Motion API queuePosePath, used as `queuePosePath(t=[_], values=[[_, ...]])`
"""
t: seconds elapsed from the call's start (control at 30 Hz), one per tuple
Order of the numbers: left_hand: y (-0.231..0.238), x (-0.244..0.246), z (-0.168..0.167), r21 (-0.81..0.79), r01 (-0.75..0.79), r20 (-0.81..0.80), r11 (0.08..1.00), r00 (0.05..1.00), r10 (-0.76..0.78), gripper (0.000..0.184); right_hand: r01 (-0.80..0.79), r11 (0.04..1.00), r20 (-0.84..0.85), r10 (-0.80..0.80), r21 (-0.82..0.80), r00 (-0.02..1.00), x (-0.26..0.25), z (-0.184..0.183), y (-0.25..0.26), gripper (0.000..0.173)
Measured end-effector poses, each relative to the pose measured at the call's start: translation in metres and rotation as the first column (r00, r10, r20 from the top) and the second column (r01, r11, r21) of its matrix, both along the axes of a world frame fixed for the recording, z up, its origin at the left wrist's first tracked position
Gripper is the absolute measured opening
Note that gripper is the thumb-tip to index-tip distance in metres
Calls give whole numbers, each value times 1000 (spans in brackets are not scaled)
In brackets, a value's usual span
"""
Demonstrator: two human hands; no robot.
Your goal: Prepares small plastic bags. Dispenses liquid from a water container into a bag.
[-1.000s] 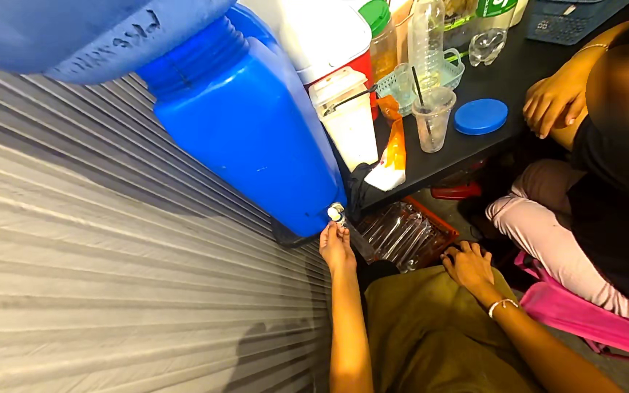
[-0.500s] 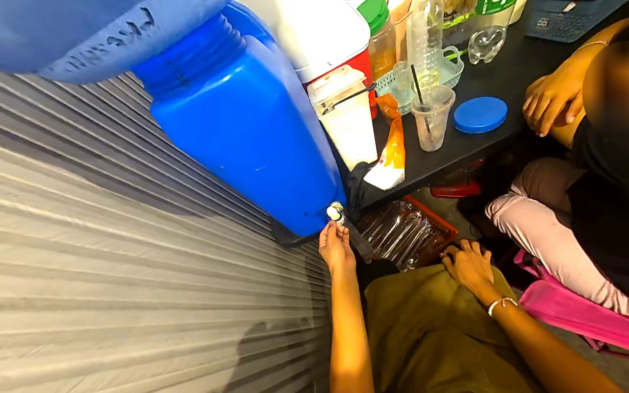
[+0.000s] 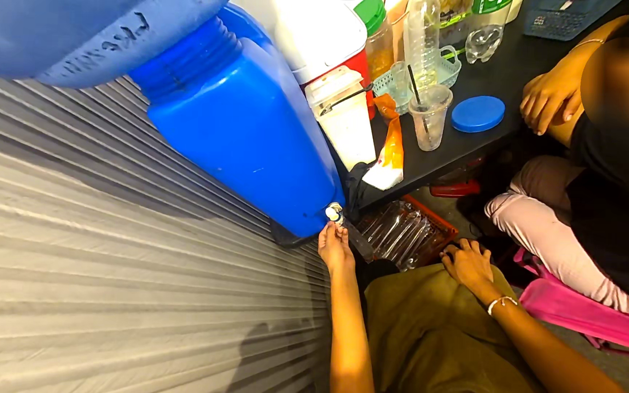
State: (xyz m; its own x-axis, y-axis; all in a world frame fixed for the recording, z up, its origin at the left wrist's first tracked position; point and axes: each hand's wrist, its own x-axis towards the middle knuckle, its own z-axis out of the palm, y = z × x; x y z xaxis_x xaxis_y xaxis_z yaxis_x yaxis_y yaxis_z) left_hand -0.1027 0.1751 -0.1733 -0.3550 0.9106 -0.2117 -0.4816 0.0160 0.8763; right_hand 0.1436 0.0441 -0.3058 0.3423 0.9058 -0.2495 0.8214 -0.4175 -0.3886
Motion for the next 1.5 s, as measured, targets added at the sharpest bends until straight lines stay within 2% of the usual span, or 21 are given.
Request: queuePosePath(t=[1.5], values=[[0,0,0,-13,-3,-25,1000,1000,2,8,-14,1000,7,14,2,1000,1,1,0,38]])
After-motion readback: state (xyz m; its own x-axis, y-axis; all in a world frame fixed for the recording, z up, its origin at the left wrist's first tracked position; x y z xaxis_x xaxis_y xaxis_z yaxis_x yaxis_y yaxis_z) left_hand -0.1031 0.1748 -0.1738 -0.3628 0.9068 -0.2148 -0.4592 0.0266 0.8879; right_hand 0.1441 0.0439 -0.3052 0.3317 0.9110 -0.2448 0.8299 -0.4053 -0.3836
